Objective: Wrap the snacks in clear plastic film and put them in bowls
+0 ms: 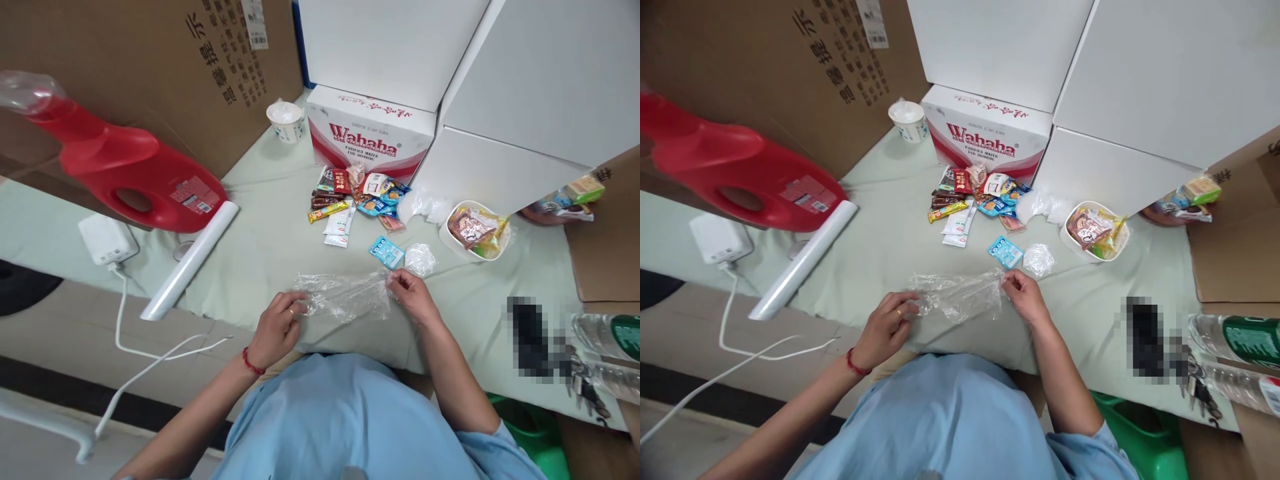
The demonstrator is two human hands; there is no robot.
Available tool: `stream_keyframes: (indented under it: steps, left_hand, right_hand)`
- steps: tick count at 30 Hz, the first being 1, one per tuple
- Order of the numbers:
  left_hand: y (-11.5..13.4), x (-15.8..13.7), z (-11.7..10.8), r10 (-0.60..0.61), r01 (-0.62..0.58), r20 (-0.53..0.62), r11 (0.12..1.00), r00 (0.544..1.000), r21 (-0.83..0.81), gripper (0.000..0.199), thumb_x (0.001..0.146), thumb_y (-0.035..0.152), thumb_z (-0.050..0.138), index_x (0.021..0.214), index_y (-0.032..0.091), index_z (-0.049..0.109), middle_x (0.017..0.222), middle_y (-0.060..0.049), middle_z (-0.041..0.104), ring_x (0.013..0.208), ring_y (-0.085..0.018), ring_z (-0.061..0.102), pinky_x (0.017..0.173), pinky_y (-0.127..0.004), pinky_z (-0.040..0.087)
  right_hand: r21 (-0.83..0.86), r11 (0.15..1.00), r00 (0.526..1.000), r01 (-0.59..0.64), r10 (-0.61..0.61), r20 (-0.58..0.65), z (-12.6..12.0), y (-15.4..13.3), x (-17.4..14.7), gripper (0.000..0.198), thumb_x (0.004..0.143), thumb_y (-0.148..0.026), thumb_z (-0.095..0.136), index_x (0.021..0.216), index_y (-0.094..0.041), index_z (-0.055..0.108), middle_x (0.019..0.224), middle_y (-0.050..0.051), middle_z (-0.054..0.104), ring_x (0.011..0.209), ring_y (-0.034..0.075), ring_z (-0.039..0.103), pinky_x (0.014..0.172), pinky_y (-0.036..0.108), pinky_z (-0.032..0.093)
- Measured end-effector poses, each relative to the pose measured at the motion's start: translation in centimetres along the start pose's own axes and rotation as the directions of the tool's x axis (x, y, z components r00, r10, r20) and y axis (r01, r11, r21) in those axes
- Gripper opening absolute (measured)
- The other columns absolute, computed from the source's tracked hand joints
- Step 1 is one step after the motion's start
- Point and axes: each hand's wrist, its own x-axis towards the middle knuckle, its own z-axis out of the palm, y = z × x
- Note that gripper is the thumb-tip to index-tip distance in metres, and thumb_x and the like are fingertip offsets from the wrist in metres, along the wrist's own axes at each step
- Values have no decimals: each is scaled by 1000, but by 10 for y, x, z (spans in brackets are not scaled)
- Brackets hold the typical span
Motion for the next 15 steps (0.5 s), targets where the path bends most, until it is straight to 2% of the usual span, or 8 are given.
stream_keyframes:
  steps: [2,4,5,7,9,12,15]
  left_hand:
    - [11,6,2,36,-33,-68,998,997,53,29,91,11,53,118,19,62,130,-14,64,111,-25,60,91,-42,50]
    - [21,12,9,131,-127,-15,980,991,153,31,96,21,58,127,21,61,135,-14,64,114,-26,59,91,-43,46]
    - [24,14,13,180,-184,38,964,983,194,28,98,23,59,125,23,63,132,-11,67,111,-25,60,88,-41,44]
    - [28,15,21,249,-274,130,933,960,235,17,100,21,58,113,24,68,112,-6,74,101,-22,61,81,-39,40]
    - [27,12,23,287,-322,164,913,944,249,14,101,18,56,105,22,69,93,-3,74,91,-20,60,76,-37,38]
    - [21,-1,19,327,-361,167,895,930,261,15,103,17,54,108,18,68,87,-4,72,84,-19,59,73,-36,37]
    - [17,-22,13,350,-397,233,897,907,195,20,105,16,47,109,18,66,84,-3,71,77,-18,60,71,-34,41]
  right_hand:
    - [-1,1000,1000,-1,1,6,1,3,-6,35,79,-54,74,84,-20,66,67,-4,53,60,12,41,57,25,30]
    - [7,1000,1000,-15,15,19,3,4,-12,37,79,-55,75,84,-20,68,67,-4,54,60,11,42,58,24,30]
    - [22,999,999,-34,34,22,3,4,-13,38,78,-56,76,84,-20,68,67,-4,55,59,11,41,57,24,29]
    - [72,994,996,-85,83,25,1,1,-16,41,74,-58,79,83,-20,67,66,-5,54,56,10,38,53,23,27]
    - [126,983,991,-130,128,24,-2,-3,-16,44,71,-59,82,82,-20,67,62,-6,51,52,8,34,49,23,24]
    - [184,970,987,-160,162,5,-8,-6,-13,46,69,-61,83,81,-20,65,63,-6,54,48,7,31,45,23,21]
    - [217,964,983,-151,170,-68,-10,-1,-7,47,68,-62,82,79,-20,62,69,-3,61,45,6,31,42,23,20]
